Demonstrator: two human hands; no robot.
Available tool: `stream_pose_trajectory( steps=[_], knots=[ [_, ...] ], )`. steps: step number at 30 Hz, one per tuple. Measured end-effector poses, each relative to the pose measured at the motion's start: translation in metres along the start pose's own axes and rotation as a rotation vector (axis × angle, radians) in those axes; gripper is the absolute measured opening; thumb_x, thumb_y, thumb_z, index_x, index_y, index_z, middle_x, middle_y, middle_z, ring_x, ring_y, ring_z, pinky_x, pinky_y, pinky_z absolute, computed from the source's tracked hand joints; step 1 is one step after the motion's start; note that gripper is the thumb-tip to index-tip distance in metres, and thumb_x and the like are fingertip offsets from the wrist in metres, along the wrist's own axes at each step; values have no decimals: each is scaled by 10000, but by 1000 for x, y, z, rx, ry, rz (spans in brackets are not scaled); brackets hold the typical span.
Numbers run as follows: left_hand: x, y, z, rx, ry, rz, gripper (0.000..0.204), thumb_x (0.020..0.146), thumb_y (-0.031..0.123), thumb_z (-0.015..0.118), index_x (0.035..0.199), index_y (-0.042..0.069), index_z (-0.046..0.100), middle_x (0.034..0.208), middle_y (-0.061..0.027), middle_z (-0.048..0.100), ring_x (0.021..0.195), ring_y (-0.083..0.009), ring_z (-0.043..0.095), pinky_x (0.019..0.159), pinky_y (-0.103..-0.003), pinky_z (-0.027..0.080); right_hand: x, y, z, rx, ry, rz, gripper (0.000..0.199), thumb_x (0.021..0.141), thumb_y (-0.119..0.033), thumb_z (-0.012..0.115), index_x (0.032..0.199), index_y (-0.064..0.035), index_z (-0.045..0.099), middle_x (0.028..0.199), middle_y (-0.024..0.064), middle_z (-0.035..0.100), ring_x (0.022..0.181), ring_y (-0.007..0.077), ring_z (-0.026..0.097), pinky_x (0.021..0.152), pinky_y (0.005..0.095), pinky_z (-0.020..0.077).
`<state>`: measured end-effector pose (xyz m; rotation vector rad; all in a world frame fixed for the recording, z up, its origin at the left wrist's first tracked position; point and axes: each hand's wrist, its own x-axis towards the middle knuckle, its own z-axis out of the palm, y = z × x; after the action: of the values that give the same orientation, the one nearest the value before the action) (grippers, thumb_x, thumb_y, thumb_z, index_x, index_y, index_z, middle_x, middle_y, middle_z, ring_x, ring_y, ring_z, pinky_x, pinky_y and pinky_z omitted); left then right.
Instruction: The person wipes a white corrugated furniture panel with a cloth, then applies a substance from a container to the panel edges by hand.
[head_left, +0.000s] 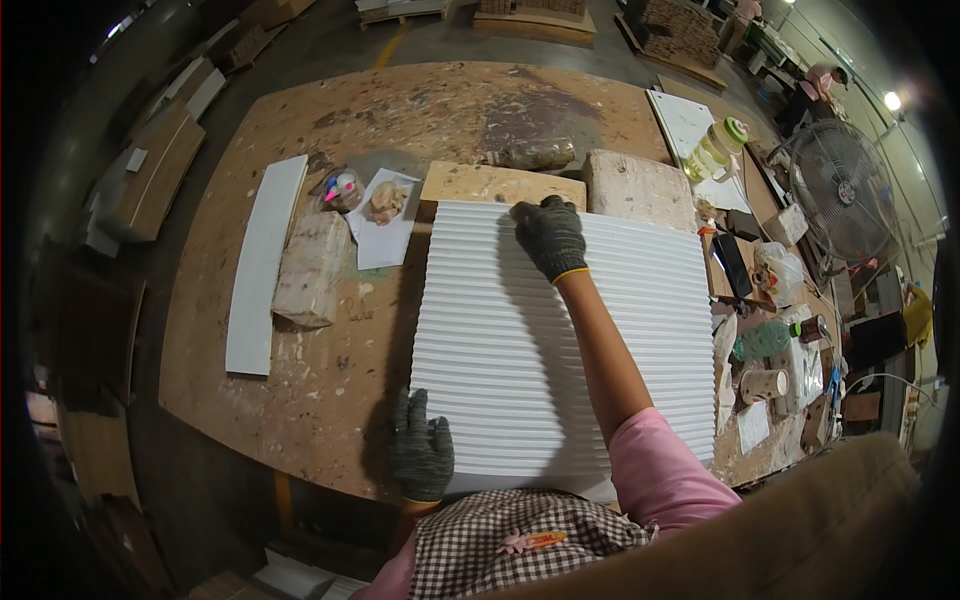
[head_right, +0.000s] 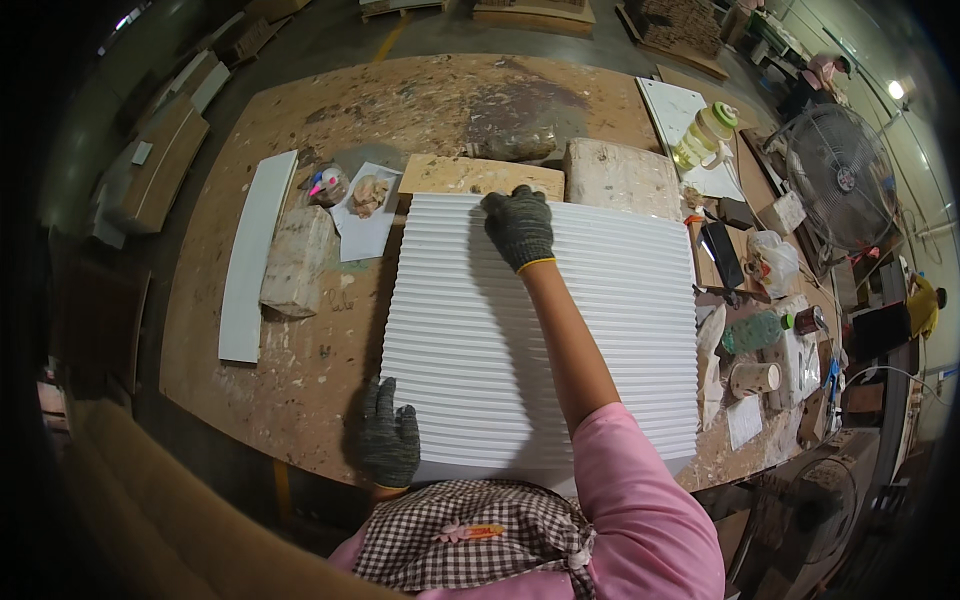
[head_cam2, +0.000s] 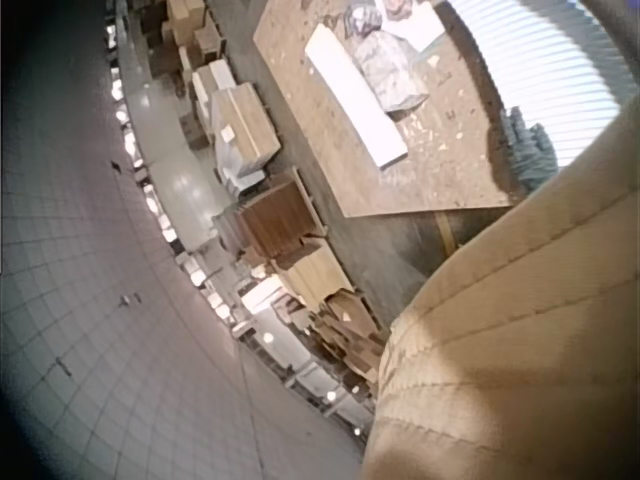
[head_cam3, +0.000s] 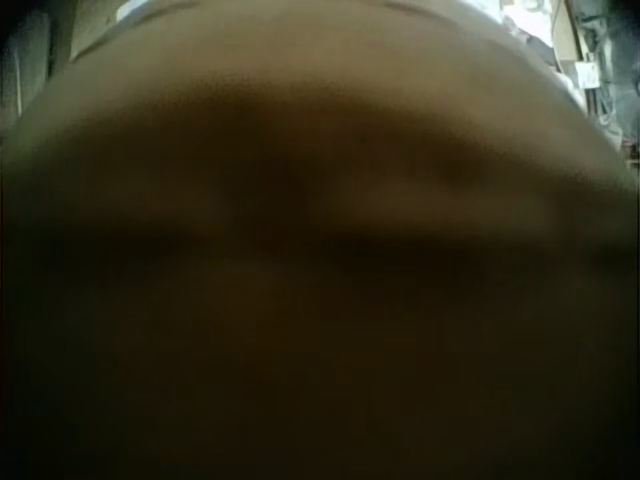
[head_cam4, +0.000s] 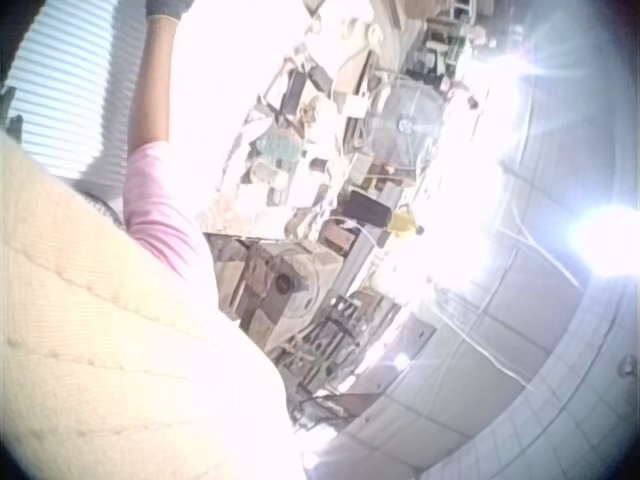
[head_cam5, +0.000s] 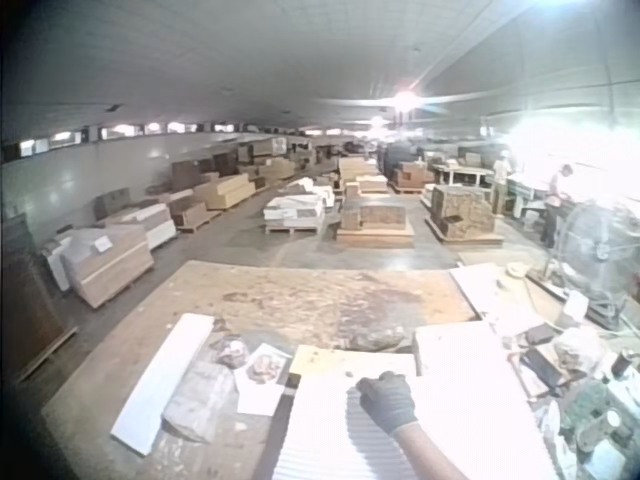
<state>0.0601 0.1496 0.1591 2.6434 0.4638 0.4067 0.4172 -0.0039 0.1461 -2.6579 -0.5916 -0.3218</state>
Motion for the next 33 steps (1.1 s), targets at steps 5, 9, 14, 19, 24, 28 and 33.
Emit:
stream_pose_trajectory(
  steps=[5, 9, 14, 19, 24, 28, 33],
  knots=[
    [-4, -10, 8, -8, -43, -10, 486, 992, 294, 553, 1421, 64, 552, 1443, -240, 524, 1239, -412, 587, 979, -468, 530, 3, 6, 10, -217, -23, 215, 177, 806, -292, 710, 944, -200, 770, 1046, 203, 680, 1014, 397, 636, 847, 496, 532],
    [-8, -16, 15, -44, 4, -3, 483, 990, 287, 556, 1423, 73, 551, 1464, -220, 513, 1234, -402, 594, 981, -476, 525, -2, 13, 3, -232, 46, 394, 172, 796, -278, 712, 942, -211, 773, 1083, 214, 670, 1016, 408, 631, 848, 511, 530],
    [-5, -10, 11, -46, -58, 3, 484, 988, 273, 559, 1421, 56, 546, 1479, -227, 493, 1235, -405, 593, 990, -480, 519, 9, -37, 40, -60, 53, -31, 185, 794, -221, 703, 974, -214, 743, 1034, 207, 671, 957, 413, 638, 804, 511, 537],
    [-4, -9, 5, -98, -70, -27, 487, 987, 244, 555, 1424, 28, 531, 1493, -256, 462, 1262, -418, 570, 1017, -495, 505, 3, -1, 28, -136, 49, 77, 98, 805, -272, 699, 854, -194, 735, 950, 216, 674, 891, 418, 646, 755, 520, 539],
    [-5, -8, 8, -142, -92, -61, 518, 995, 242, 559, 1452, 7, 491, 1492, -268, 465, 1357, -430, 483, 1109, -485, 438, -28, 77, -26, -346, 95, 553, 176, 840, -367, 701, 940, -252, 789, 1063, 210, 658, 961, 427, 641, 791, 502, 549],
    [-2, -5, 7, -146, -111, -54, 513, 994, 244, 558, 1441, 0, 502, 1490, -272, 463, 1356, -436, 480, 1114, -495, 429, -23, 72, -17, -115, 63, 405, 205, 836, -299, 695, 1031, -287, 757, 1004, 192, 649, 952, 418, 624, 808, 498, 542],
    [-4, -9, 5, -94, -121, -56, 510, 1000, 265, 547, 1434, 0, 509, 1479, -279, 468, 1345, -436, 491, 1108, -497, 434, -15, 36, 3, -129, 26, 65, 138, 814, -274, 701, 945, -247, 736, 959, 215, 651, 880, 433, 631, 794, 515, 535]
  ],
)
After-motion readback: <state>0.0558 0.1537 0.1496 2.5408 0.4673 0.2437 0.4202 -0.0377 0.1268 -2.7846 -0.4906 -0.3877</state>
